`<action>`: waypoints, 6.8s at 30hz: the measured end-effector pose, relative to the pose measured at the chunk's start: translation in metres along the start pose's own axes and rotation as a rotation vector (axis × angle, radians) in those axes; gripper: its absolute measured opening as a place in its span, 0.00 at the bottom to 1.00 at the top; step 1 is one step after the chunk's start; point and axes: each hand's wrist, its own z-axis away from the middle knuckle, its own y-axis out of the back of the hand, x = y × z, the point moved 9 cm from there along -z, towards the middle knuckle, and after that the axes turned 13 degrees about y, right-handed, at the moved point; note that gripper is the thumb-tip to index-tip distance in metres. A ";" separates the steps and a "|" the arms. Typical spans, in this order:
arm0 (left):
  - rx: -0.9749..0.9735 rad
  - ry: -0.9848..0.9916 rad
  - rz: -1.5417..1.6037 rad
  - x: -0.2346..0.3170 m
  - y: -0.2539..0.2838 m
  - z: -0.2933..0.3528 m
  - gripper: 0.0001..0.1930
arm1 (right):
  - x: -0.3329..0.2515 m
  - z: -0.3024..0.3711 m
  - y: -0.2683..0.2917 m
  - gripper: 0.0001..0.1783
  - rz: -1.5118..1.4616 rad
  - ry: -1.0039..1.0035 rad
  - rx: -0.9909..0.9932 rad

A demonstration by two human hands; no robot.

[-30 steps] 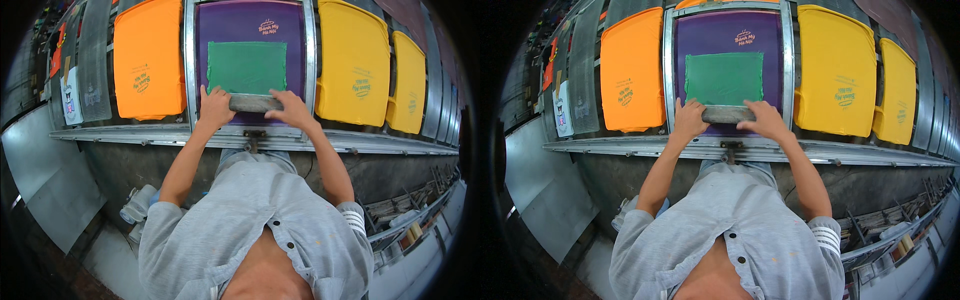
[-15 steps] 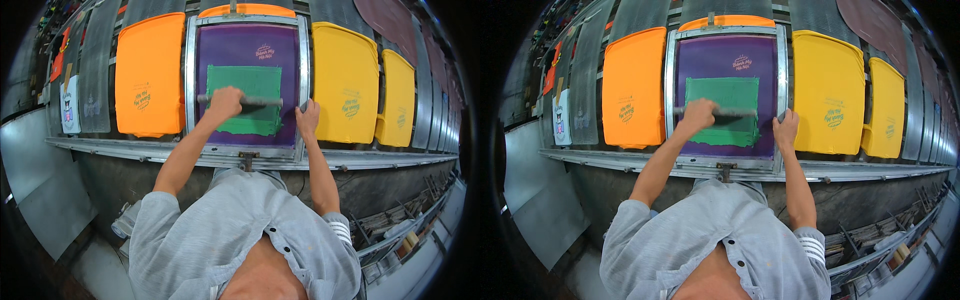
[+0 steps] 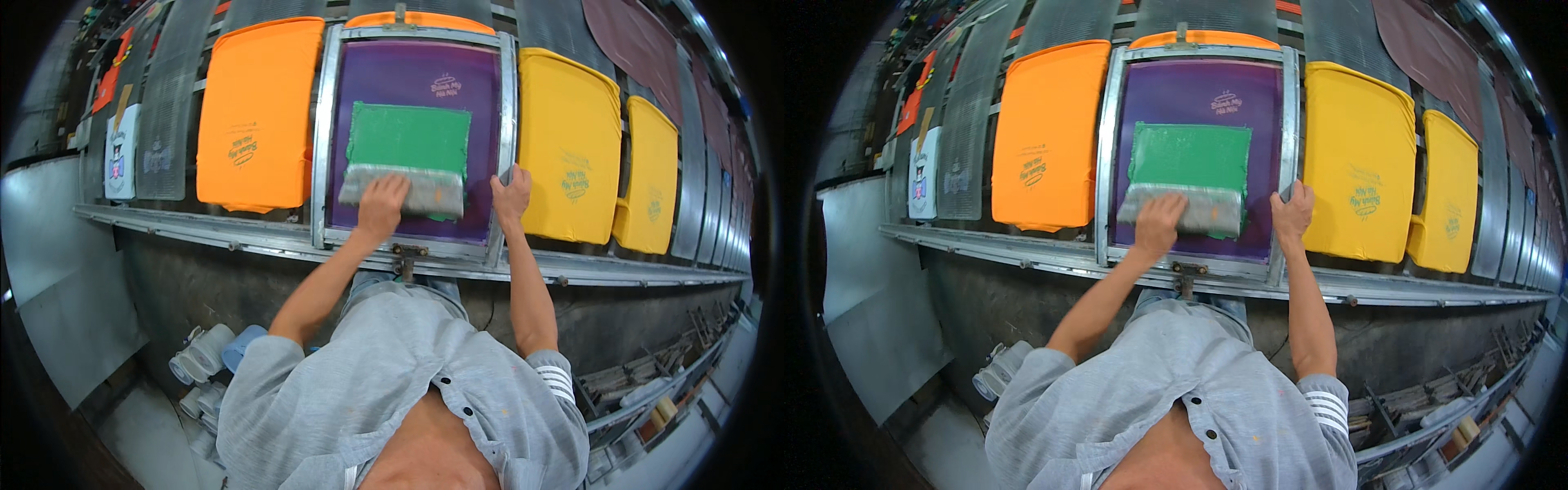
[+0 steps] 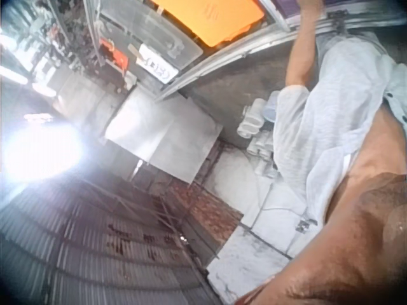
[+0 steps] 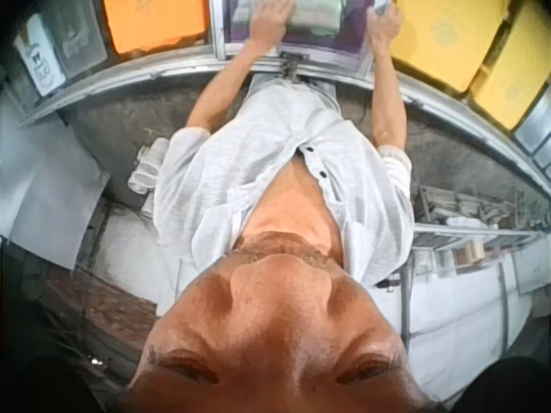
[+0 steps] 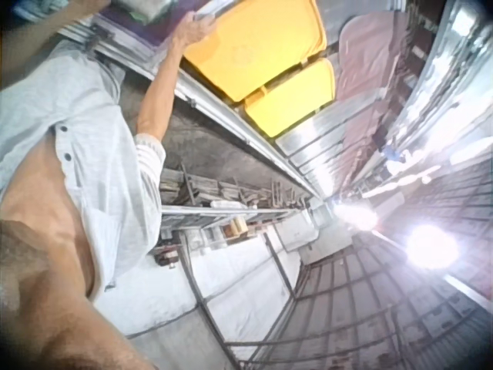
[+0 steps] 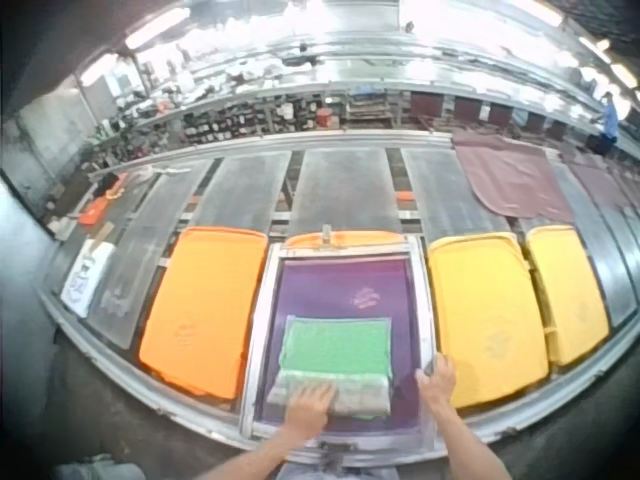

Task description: The person uses a squeegee to apply green ink onto a screen printing frame placed over a t-shirt. They then use a heat gun to dry the printed design on several yellow and orange t-shirts laid out on a metal rack.

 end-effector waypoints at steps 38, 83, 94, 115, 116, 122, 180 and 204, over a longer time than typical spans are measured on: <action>-0.103 0.018 -0.023 -0.359 0.184 0.074 0.13 | -0.360 0.046 -0.197 0.30 -0.204 0.094 0.157; -0.194 0.154 -0.038 -0.438 0.195 0.063 0.17 | -0.536 0.080 -0.206 0.09 -0.157 0.655 -0.434; -0.313 0.161 -0.225 -0.465 0.191 -0.127 0.17 | -0.518 -0.097 -0.255 0.04 -0.045 0.723 -0.418; -0.317 0.157 -0.223 -0.470 0.197 -0.119 0.16 | -0.527 -0.087 -0.254 0.04 -0.010 0.703 -0.447; -0.281 0.133 -0.201 -0.472 0.194 -0.128 0.16 | -0.527 -0.098 -0.258 0.05 -0.044 0.710 -0.412; -0.178 0.093 -0.150 -0.461 0.186 -0.053 0.14 | -0.524 -0.025 -0.249 0.04 -0.096 0.701 -0.379; 0.007 0.121 -0.001 -0.410 0.224 0.143 0.29 | -0.382 0.050 -0.218 0.16 -0.945 -0.344 -0.208; -0.078 0.146 -0.033 -0.765 0.378 0.241 0.37 | -0.751 0.097 -0.444 0.35 -0.849 -0.401 -0.582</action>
